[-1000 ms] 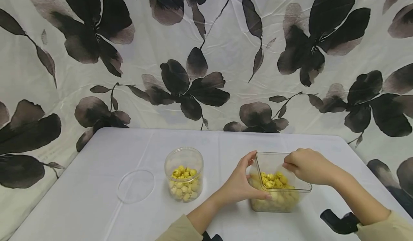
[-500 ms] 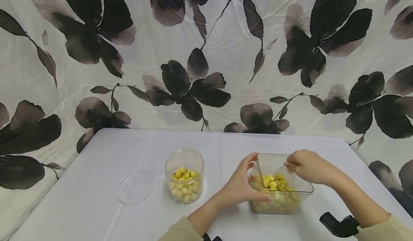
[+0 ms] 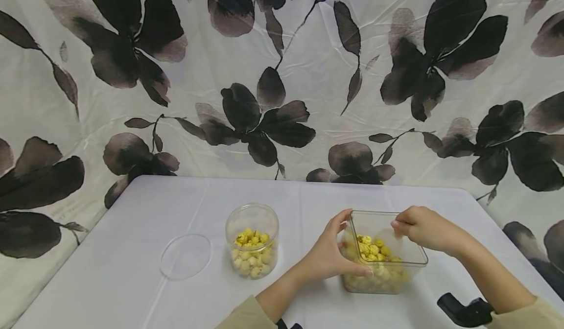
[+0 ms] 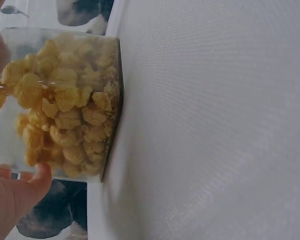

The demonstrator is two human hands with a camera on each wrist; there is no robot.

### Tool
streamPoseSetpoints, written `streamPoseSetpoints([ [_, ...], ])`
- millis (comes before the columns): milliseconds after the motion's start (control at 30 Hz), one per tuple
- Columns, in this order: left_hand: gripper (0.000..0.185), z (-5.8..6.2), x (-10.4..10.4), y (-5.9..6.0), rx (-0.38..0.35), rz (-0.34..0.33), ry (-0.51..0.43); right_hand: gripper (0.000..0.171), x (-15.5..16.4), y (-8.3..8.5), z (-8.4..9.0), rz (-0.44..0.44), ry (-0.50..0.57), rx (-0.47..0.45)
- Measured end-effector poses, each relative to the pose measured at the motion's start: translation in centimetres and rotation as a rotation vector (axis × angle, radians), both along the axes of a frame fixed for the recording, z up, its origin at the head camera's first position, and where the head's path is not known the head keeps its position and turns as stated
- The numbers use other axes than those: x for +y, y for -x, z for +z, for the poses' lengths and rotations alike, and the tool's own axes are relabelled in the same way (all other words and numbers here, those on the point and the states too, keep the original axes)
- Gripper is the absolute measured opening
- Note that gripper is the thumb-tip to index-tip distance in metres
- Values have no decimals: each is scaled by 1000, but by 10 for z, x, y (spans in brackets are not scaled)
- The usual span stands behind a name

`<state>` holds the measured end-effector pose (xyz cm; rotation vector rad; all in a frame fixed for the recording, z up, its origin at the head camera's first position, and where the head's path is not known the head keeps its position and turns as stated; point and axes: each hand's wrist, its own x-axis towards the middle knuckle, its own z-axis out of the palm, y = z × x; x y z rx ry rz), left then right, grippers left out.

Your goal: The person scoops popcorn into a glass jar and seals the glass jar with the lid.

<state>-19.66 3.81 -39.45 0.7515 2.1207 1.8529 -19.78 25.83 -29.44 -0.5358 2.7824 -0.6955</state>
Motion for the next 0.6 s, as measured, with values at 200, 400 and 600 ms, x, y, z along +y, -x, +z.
streamPoseSetpoints([
  [200, 108, 0, -1, 0, 2, 4, 0, 24, -3, -1, 0, -22, 43, -46],
  [400, 109, 0, 0, 0, -3, 0, 4, 23, -1, 0, 4, -33, 84, -87],
  [600, 109, -1, 1, 0, 3, 6, 15, 24, -2, -2, 2, -29, 142, -149],
])
